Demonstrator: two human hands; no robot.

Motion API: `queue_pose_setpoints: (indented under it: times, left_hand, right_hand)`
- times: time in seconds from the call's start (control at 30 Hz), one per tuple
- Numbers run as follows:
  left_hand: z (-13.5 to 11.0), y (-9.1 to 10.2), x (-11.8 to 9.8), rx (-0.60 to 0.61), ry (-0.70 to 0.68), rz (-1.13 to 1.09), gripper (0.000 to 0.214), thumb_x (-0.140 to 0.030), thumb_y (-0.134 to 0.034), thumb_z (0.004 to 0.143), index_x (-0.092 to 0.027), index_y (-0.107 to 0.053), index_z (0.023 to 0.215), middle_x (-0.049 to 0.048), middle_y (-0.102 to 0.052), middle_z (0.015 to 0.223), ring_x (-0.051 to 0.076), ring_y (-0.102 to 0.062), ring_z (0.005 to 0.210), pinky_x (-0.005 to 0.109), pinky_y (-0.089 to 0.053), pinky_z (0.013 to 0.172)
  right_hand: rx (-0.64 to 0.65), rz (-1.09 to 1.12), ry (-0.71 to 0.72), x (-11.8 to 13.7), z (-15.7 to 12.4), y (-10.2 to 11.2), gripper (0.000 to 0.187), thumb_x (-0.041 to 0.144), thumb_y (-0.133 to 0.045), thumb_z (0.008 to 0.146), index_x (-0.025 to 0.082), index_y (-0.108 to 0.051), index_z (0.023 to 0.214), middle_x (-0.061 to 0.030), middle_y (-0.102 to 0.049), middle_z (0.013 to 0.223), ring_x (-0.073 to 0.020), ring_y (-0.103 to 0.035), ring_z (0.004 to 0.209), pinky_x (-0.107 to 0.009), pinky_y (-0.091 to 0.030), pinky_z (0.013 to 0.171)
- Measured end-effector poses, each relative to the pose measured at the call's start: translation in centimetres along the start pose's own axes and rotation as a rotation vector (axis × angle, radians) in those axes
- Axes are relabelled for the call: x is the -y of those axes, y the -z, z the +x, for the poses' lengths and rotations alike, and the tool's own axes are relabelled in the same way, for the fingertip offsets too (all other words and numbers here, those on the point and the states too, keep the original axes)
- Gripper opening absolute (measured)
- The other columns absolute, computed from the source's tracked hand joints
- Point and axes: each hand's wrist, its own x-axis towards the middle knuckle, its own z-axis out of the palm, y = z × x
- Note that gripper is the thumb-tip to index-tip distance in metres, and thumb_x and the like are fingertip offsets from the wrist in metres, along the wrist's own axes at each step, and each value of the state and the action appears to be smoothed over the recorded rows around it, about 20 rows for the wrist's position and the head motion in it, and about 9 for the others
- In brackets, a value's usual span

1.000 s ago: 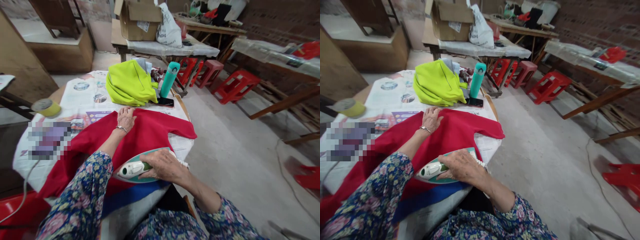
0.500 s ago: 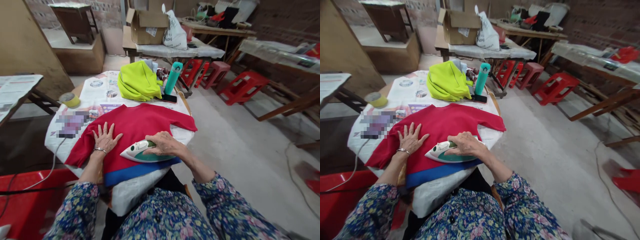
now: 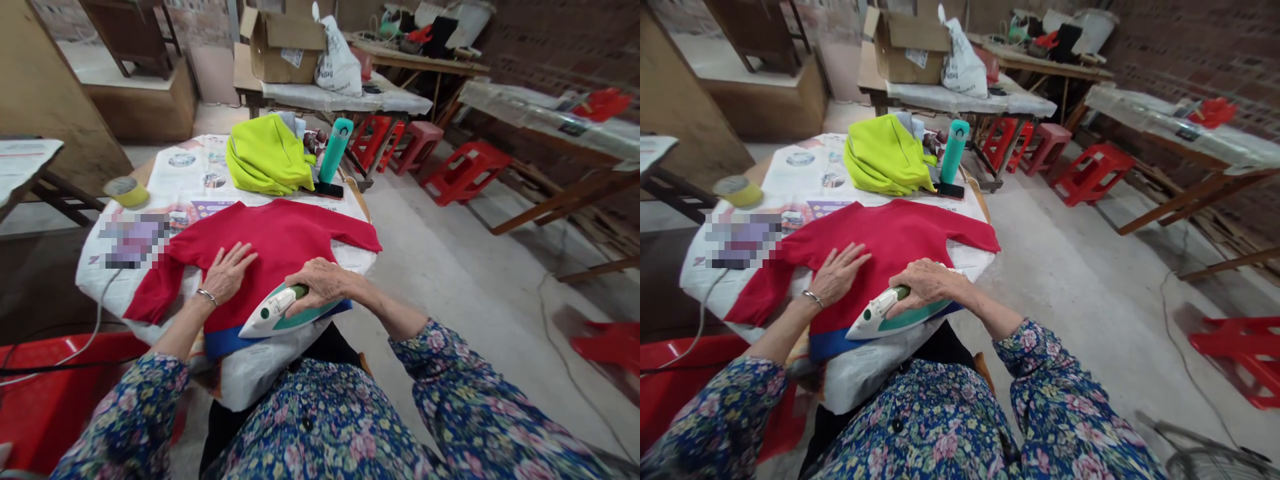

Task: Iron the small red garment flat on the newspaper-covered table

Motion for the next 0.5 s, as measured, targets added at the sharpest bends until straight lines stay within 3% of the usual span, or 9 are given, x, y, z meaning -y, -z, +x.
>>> queue_pose_setpoints:
  times: [0.07,0.17,0.33,0.43,0.5]
  left_hand:
    - [-0.2,-0.5,-0.9,0.095,-0.078,0.004,0.057,-0.026,-0.042,0.104,-0.036,-0.063,0.156,0.0062,-0.051,0.172,0.028,-0.038,0.166,0.062,-0.023,0.136]
    - [-1.2,-1.1,-1.3,0.115,-0.093,0.045,0.055,-0.033,-0.046,0.107,-0.037,-0.059,0.16,0.0059,-0.048,0.174,0.029,-0.035,0.167,0.061,-0.023,0.136]
    - [-4.2,-2.3,-0.8,0.042,-0.119,0.118,0.057,-0.041,-0.053,0.106,-0.032,-0.057,0.163,0.012,-0.049,0.173,0.033,-0.036,0.166,0.061,-0.024,0.136]
    - [-6.2,-3.7,-2.0,-0.04,-0.172,0.15,0.064,-0.056,-0.055,0.106,-0.027,-0.057,0.163,0.0178,-0.051,0.17,0.039,-0.039,0.164,0.068,-0.024,0.134]
    - [-7.4,-4.7,-3.2,-0.099,-0.249,0.154,0.066,-0.06,-0.054,0.107,-0.03,-0.052,0.166,0.0169,-0.049,0.172,0.039,-0.041,0.163,0.07,-0.024,0.133]
  right_hand:
    - [-0.083,-0.002,-0.064,-0.1,0.0,-0.2,0.035,0.055,-0.083,0.092,0.022,-0.073,0.087,0.0002,-0.068,0.073,-0.0177,-0.06,0.075,-0.03,-0.024,0.067]
    - [-0.184,0.05,-0.139,-0.6,-0.2,-0.3,0.036,0.052,-0.086,0.089,0.021,-0.069,0.082,0.002,-0.063,0.067,-0.0165,-0.058,0.073,-0.029,-0.026,0.068]
    - [-0.306,0.214,-0.211,-1.9,-0.9,-0.2,0.044,0.053,-0.086,0.085,0.021,-0.059,0.071,0.0048,-0.057,0.064,-0.0128,-0.052,0.067,-0.028,-0.028,0.067]
    - [-0.477,0.334,-0.313,-2.6,-0.2,-0.1,0.05,0.061,-0.077,0.088,0.021,-0.055,0.068,0.0034,-0.059,0.066,-0.0137,-0.052,0.068,-0.029,-0.03,0.066]
    - [-0.548,0.356,-0.368,-2.6,1.0,0.1,0.049,0.063,-0.075,0.09,0.021,-0.057,0.071,0.0021,-0.062,0.069,-0.0155,-0.055,0.071,-0.029,-0.032,0.066]
